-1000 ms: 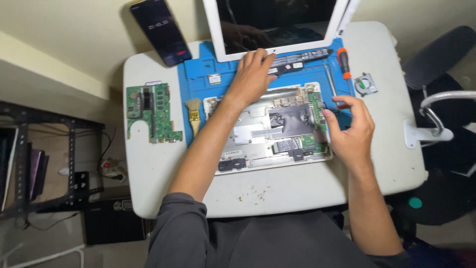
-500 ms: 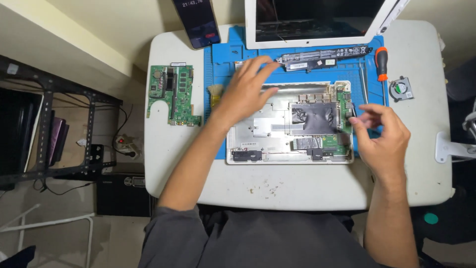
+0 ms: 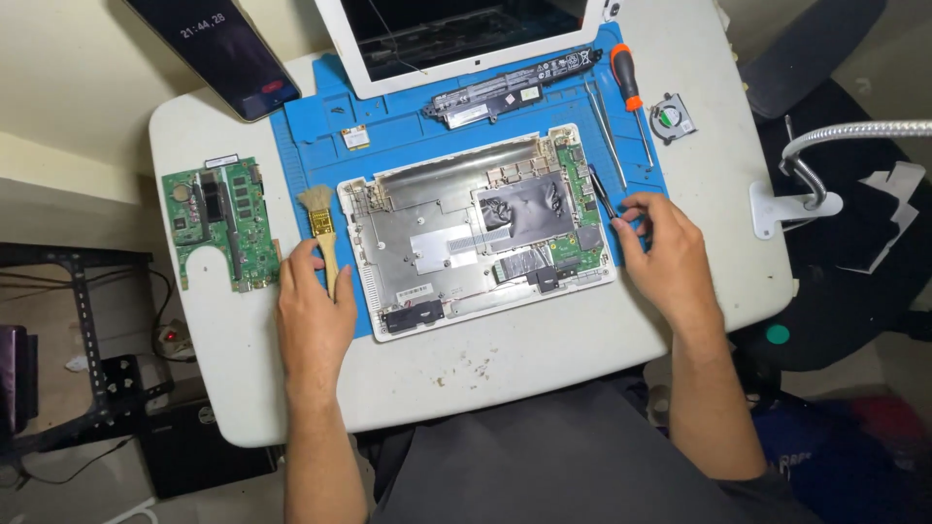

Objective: Cleaning a laptop motherboard with a brush and using a screwdriver to work on internal components.

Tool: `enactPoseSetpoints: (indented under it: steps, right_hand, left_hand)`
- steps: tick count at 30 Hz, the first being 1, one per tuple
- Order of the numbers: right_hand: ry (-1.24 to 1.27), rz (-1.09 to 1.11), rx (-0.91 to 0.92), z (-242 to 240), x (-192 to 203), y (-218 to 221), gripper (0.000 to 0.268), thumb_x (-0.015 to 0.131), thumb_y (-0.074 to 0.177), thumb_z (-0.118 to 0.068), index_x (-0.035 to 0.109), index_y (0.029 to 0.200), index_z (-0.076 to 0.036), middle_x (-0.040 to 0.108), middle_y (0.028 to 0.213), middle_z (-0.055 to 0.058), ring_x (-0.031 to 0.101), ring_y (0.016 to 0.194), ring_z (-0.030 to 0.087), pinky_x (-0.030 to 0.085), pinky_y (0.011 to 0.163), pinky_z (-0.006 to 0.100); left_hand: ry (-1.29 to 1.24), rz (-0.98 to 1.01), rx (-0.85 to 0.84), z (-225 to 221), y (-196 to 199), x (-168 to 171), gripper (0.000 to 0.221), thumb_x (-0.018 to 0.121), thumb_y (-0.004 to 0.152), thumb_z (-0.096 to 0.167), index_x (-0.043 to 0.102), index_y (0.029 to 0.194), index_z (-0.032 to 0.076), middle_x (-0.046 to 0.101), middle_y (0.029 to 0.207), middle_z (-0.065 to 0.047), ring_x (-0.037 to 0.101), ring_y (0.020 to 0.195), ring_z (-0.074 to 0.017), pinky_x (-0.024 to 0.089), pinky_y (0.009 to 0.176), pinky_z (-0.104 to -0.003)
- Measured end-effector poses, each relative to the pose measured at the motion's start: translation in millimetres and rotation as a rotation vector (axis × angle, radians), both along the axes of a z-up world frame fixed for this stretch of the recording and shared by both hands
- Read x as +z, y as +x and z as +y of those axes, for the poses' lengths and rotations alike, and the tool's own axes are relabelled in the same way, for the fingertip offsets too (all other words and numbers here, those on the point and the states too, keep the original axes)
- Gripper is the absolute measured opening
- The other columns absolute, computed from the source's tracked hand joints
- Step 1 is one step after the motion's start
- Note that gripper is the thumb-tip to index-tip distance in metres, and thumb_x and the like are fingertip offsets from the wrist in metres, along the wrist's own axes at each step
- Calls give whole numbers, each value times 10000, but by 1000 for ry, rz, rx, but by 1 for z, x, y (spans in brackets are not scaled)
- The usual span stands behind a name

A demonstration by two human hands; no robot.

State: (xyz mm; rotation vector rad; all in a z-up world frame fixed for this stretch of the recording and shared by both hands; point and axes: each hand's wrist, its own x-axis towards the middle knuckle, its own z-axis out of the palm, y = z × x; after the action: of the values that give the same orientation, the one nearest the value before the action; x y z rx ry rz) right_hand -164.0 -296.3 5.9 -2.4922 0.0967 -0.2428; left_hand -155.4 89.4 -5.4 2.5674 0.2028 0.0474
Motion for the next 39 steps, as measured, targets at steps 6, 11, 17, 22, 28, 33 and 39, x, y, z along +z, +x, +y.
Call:
enactPoseSetpoints:
  steps: [6,11,17,22,28,33,39]
  right_hand:
    - [-150,-132,12,-1,-22,-2,102,682,1056,-81,698,1152,-50,700,938,109,700,862,314,558,788,400]
    - [-70,-59,93,22,-6,-9,212,701,1022,-85,660,1198,27,711,992,198,731,891,355,593,788,422]
    - [0,17,102,33,0,-10,313,662,1037,-71,582,1294,89,674,1134,304,695,1029,464,577,872,531]
    - [54,61,123,47,14,-2,310,585,1046,-53,532,1312,97,594,1319,391,593,1192,561,491,978,645]
    - [161,177,74,43,3,-9,343,612,1027,-82,501,1326,44,523,1451,371,515,1259,583,440,1025,673]
    - [211,202,86,48,1,-2,264,591,1037,-117,505,1261,-9,472,1516,350,461,1310,570,381,1055,691]
    - [276,189,127,53,1,4,234,525,1059,-83,479,1269,9,452,1524,367,447,1340,567,370,1100,663]
  left_hand:
    - [87,-156,40,8,2,-17,398,686,934,90,559,1311,60,606,1006,-89,719,770,-353,590,625,-505]
    - [120,-221,59,8,5,-24,420,680,923,55,557,1325,59,569,986,-89,715,786,-388,600,621,-528]
    - [238,-326,42,0,-3,-14,308,692,940,74,650,1245,76,550,1086,-104,684,886,-369,587,725,-490]
    - [50,-343,45,-21,-6,-27,263,674,1006,207,681,1235,80,616,1106,-142,688,992,-370,567,800,-444]
    - [-152,-151,81,-42,-21,-10,476,644,989,183,564,1409,-26,605,1277,-242,613,1199,-422,534,968,-497]
    - [-251,-65,88,-36,-14,-12,559,629,987,217,501,1462,-49,534,1380,-274,557,1270,-483,490,1021,-546]
    - [-157,-144,33,-31,-12,-9,552,634,1000,234,517,1450,-63,563,1372,-294,552,1278,-462,455,1061,-537]
